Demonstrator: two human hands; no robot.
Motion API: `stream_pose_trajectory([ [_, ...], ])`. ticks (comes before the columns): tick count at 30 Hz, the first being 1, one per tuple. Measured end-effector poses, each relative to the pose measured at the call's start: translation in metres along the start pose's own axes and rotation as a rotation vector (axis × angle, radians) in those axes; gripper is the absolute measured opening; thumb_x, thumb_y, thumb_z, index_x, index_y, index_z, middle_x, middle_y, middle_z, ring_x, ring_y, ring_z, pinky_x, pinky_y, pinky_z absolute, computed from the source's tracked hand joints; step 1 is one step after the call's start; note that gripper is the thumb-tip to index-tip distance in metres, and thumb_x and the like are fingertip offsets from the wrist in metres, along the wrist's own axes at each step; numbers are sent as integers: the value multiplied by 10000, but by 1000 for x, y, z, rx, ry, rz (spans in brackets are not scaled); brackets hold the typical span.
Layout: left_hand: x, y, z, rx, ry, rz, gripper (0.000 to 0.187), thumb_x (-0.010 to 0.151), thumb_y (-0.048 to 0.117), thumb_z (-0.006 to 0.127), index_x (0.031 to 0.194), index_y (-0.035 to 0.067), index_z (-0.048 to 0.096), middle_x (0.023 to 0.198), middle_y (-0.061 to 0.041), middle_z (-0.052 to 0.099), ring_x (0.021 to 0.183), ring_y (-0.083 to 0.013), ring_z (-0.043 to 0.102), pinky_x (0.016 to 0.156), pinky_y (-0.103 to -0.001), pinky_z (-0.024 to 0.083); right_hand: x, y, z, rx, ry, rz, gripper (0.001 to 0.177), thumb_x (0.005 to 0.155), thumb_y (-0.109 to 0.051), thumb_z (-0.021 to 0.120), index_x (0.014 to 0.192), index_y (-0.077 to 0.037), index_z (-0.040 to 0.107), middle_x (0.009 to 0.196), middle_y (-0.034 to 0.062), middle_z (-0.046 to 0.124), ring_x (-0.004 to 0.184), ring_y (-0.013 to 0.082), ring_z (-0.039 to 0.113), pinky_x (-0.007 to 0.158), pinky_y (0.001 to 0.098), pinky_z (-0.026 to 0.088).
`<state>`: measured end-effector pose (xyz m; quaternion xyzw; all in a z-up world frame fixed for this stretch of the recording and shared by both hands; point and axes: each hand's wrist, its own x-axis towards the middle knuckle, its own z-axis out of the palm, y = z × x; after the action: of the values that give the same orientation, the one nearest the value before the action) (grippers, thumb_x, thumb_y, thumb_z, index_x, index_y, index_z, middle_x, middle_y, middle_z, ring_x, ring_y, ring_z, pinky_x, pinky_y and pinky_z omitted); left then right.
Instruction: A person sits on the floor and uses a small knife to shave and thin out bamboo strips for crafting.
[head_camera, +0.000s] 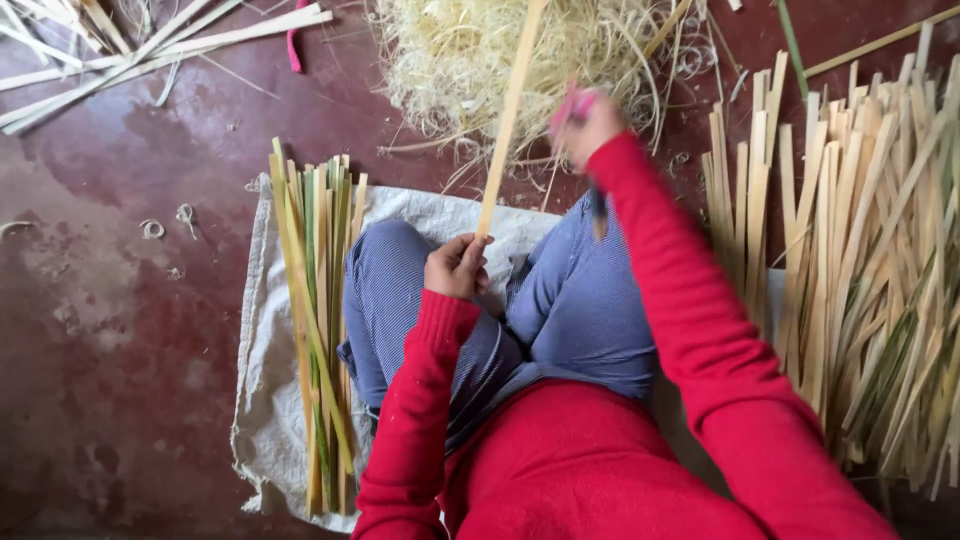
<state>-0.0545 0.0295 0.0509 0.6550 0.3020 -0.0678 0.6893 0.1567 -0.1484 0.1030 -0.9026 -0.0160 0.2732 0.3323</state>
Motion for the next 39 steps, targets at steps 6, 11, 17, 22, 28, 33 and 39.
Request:
stream_pose_trajectory([
  [6, 6, 20, 10, -16, 30, -12, 231, 998, 258, 641, 1077, 92, 781, 561, 0, 540, 405, -90, 536, 363, -235, 454, 0, -5, -83, 816, 388, 140, 335, 965, -416, 585, 1121, -139, 479, 837, -26, 511, 395, 71, 462, 289, 256, 393],
  [11, 33, -25, 55, -143, -66, -134, 220, 993, 205, 669, 1064, 24, 770, 770, -200, 642, 515, -247, 686, 437, -343, 642, -32, 61, -19, 867, -159, 38, 9, 899, 12, 616, 908, 13, 616, 707, 221, 668, 476, 183, 590, 349, 236, 470],
  [17, 57, -40, 102, -83, -181, -167, 244, 991, 184, 649, 1084, -18, 750, 773, -234, 668, 504, -266, 711, 450, -334, 668, 3, 188, 37, 1366, -555, -15, 266, 983, -106, 537, 736, -8, 546, 639, 251, 558, 377, 134, 382, 345, 233, 332],
  [22, 63, -41, 120, -47, -212, -161, 253, 967, 136, 649, 1149, -22, 725, 810, -248, 689, 529, -277, 727, 480, -356, 676, -5, 178, 48, 1219, -560, -2, 138, 973, -108, 572, 892, 3, 582, 704, 203, 628, 405, 116, 435, 336, 237, 356],
  [28, 91, -75, 124, -230, -291, -261, 268, 872, 92, 684, 1122, 6, 734, 700, -200, 615, 471, -248, 665, 382, -334, 605, -22, 146, 51, 1230, -597, 24, 90, 988, -78, 591, 973, 11, 587, 721, 187, 607, 425, 114, 460, 332, 253, 385],
  [33, 93, -81, 119, -215, -313, -267, 176, 832, 163, 679, 941, 46, 754, 542, -184, 532, 411, -222, 566, 342, -326, 481, -25, 141, 67, 1242, -629, 61, 143, 978, -45, 629, 1092, 6, 559, 697, 200, 612, 401, 132, 429, 297, 292, 363],
  [39, 73, -64, 113, 21, -248, -204, 304, 939, 282, 630, 746, 56, 695, 451, -111, 485, 387, -158, 503, 367, -232, 395, -29, 108, 44, 1281, -645, 116, 70, 1003, -40, 580, 936, -38, 563, 737, 89, 567, 457, 46, 425, 374, 200, 361],
])
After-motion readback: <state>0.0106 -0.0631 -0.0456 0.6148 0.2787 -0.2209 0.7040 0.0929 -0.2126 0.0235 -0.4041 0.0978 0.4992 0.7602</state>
